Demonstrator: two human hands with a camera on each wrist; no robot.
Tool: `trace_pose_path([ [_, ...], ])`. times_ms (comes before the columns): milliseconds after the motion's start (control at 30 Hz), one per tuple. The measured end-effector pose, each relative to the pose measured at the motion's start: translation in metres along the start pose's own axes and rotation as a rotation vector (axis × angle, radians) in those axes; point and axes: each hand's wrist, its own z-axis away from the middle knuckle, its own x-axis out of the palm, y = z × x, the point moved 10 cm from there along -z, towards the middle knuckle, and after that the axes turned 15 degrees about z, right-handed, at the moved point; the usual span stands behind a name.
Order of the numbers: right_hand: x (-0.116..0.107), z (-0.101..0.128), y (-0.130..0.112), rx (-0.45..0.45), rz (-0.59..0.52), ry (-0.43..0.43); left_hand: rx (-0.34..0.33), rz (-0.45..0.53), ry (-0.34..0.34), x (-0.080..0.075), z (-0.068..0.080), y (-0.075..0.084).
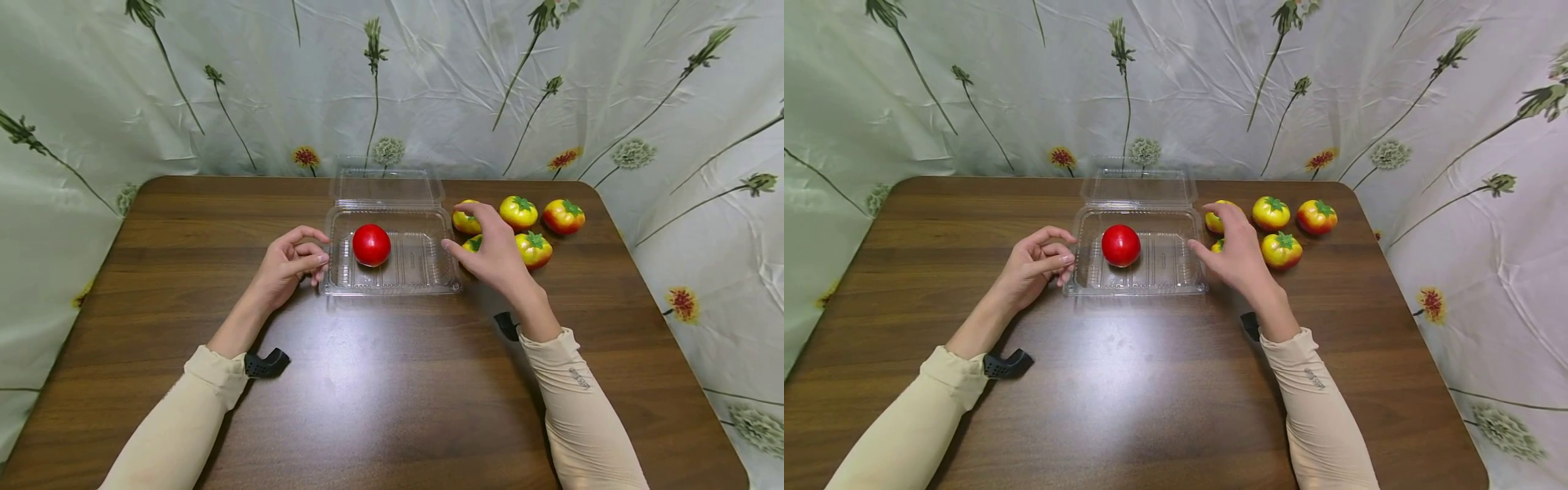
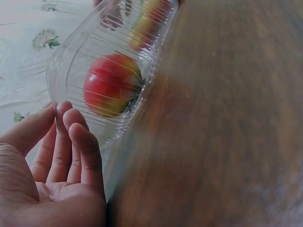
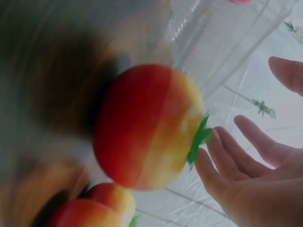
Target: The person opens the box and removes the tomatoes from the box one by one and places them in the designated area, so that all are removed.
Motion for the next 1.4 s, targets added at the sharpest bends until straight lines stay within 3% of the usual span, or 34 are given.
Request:
trace_pose_path([
  [433, 0.03, -0.004, -0.031, -0.057, 0.007, -0.135, 0.002, 0.001, -0.006, 0.0, -0.001, 0.0],
  [867, 0.044, -0.014, -0.063, -0.111, -0.003, -0.164, -0.001, -0.008, 0.001, 0.001, 0.0, 0.0],
  [1400, 0.072, -0.019, -0.094, -0.17, -0.013, -0.261, -0.002, -0.016, 0.007, -0.001, 0.0, 0.0],
])
